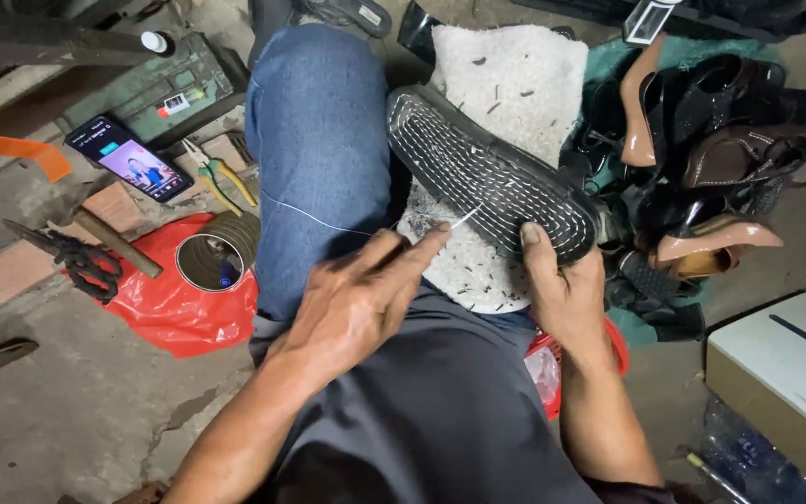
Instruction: Hand-stitching a rubber sole onto a shoe using a hooked needle and thread
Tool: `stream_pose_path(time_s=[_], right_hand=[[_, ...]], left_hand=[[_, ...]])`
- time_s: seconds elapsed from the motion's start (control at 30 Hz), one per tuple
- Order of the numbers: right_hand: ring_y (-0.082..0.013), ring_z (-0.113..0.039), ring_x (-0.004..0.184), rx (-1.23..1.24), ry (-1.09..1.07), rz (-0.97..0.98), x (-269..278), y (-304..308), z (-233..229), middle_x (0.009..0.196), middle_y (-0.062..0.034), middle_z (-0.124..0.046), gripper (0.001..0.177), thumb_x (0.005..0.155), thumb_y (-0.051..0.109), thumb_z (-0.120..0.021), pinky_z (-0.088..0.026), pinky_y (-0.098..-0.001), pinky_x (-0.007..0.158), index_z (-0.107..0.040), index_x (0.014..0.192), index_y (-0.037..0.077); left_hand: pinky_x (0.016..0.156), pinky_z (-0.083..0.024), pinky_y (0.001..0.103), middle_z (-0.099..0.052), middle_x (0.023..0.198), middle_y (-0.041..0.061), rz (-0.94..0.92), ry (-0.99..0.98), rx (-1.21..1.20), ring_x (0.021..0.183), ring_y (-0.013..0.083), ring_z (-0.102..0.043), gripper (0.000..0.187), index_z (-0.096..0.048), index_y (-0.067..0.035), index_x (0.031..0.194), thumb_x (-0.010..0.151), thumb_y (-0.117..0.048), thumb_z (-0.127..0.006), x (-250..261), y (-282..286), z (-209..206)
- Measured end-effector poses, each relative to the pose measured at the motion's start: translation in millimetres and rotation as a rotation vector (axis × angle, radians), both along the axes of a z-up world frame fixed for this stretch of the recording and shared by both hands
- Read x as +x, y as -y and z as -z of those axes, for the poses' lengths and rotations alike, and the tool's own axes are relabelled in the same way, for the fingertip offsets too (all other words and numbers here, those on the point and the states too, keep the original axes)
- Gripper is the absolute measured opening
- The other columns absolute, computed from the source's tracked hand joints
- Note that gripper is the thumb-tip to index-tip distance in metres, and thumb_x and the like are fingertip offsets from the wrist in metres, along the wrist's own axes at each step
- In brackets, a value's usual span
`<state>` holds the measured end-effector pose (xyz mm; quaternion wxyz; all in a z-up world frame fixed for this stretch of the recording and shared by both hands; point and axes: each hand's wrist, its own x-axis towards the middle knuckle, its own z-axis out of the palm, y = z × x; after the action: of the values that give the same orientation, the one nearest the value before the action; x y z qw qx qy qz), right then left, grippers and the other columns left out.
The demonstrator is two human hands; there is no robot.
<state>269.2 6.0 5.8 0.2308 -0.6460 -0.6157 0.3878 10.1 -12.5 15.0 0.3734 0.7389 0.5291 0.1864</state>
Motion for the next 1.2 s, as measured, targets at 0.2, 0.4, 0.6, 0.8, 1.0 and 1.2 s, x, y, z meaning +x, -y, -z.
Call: stream_pose_path(time_s=[0.2,0.4,0.6,0.8,1.0,1.2], right_hand=[[-0.0236,-0.065,0.104,-0.02,-0.014,0.012,-4.0,-4.8,-4.9,0.113,-0.0089,-0.07,0.027,0.107,0.02,-0.054,-0.054,-0.0384,0.093,-0.069,0.114,-0.001],[-0.0207,-0.065,0.101,-0.029,-0.019,0.017,-1.7,-3.6,-2.4,0.108,-0.0066,-0.07,0.025,0.107,0.02,-0.054,-0.054,-0.0369,0.09,-0.069,0.11,0.0],[-0.0241,-0.066,0.107,-0.018,-0.021,-0.007,-2.3,-5.2,-4.7,0.115,-0.0099,-0.07,0.029,0.107,0.022,-0.053,-0.054,-0.0389,0.095,-0.068,0.116,-0.001],[-0.0111,-0.042,0.057,-0.078,0.106,-0.095,-13.5,-9.4,-27.6,0.058,0.0033,-0.045,0.045,0.101,0.026,-0.068,-0.035,-0.033,0.053,-0.049,0.063,0.01],[-0.0381,-0.067,0.064,0.152,0.368,-0.291,-20.7,-3.3,-29.7,0.078,-0.0223,-0.068,0.031,0.1,0.025,-0.073,-0.047,-0.0506,0.059,-0.065,0.096,-0.005],[-0.0464,-0.069,0.075,0.317,0.557,-0.329,-5.5,6.1,-5.9,0.085,-0.0269,-0.072,0.037,0.104,0.028,-0.078,-0.052,-0.0512,0.065,-0.075,0.096,-0.008]], left_hand=[[0.055,-0.056,0.042,-0.062,0.132,0.004,0.037,-0.071,-0.016,0.061,0.0279,-0.069,0.062,-0.045,-0.032,0.155,0.097,-0.018,-0.062,11.6,-3.9,5.0],[0.05,-0.056,0.044,-0.064,0.142,0.009,0.046,-0.152,-0.036,0.051,0.0279,-0.068,0.061,-0.039,-0.038,0.156,0.1,-0.027,-0.059,15.0,-0.7,10.4],[0.049,-0.056,0.048,-0.061,0.142,0.008,0.067,-0.155,-0.033,0.053,0.0301,-0.068,0.064,-0.038,-0.036,0.157,0.099,-0.024,-0.06,15.0,-1.8,9.7],[0.067,-0.056,0.052,-0.062,0.139,0.015,0.091,-0.088,-0.014,0.089,0.0329,-0.075,0.055,-0.053,-0.031,0.15,0.096,-0.024,-0.059,4.5,-10.2,7.8],[0.05,-0.052,0.057,-0.075,0.116,0.011,0.225,-0.158,-0.021,0.061,0.0386,-0.071,0.05,-0.054,-0.037,0.147,0.098,-0.033,-0.054,-7.7,-40.2,6.5],[0.064,-0.054,0.061,-0.071,0.114,0.017,0.305,-0.212,-0.19,0.075,0.0473,-0.073,0.054,-0.045,-0.037,0.151,0.097,-0.026,-0.047,12.4,-60.6,-2.2]])
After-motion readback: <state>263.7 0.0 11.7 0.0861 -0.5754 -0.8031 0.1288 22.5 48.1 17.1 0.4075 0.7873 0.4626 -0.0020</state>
